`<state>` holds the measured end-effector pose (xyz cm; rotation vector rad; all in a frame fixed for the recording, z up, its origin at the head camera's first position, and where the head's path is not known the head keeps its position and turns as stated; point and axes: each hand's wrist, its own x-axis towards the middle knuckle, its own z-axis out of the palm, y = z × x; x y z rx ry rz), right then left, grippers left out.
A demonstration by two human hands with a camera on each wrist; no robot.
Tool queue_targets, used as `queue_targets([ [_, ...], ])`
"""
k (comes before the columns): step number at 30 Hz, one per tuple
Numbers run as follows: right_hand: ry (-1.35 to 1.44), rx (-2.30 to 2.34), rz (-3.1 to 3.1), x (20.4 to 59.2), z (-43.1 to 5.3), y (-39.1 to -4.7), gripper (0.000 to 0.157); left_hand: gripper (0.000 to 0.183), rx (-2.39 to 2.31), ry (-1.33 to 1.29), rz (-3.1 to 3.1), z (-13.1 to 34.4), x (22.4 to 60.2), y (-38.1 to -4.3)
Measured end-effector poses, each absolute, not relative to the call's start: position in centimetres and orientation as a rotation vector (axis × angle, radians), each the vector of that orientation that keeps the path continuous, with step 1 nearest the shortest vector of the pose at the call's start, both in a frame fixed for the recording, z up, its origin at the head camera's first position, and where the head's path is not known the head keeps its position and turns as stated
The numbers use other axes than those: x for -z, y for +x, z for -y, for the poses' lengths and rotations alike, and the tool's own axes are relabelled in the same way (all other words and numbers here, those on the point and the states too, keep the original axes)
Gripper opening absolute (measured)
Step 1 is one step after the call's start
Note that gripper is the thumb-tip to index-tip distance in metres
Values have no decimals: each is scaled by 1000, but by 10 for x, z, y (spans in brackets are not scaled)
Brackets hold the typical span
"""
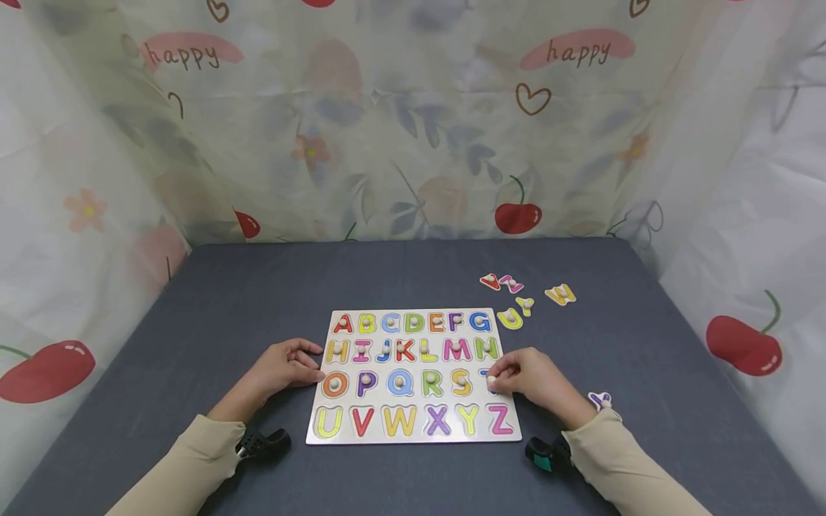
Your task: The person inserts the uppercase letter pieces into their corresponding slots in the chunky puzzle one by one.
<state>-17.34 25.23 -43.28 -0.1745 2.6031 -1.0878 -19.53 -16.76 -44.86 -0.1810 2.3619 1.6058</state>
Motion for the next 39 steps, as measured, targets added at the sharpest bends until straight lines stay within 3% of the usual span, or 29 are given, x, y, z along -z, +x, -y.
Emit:
queue_targets([
  [7, -205, 1103, -2594, 432, -252, -175, 19, 47, -1607, -180, -2358, 168, 448, -195],
  [22, -299, 1266, -2500, 425, -259, -179, 34, 47, -1604, -173, -2370, 167, 449, -196],
  [31, -77, 1214, -2686, 394, -284, -215, 43, 47, -1571, -198, -2391, 167, 448, -197],
  [39, 73, 1249, -2676, 410, -304, -250, 52, 47, -1584, -191, -2386, 167, 451, -197],
])
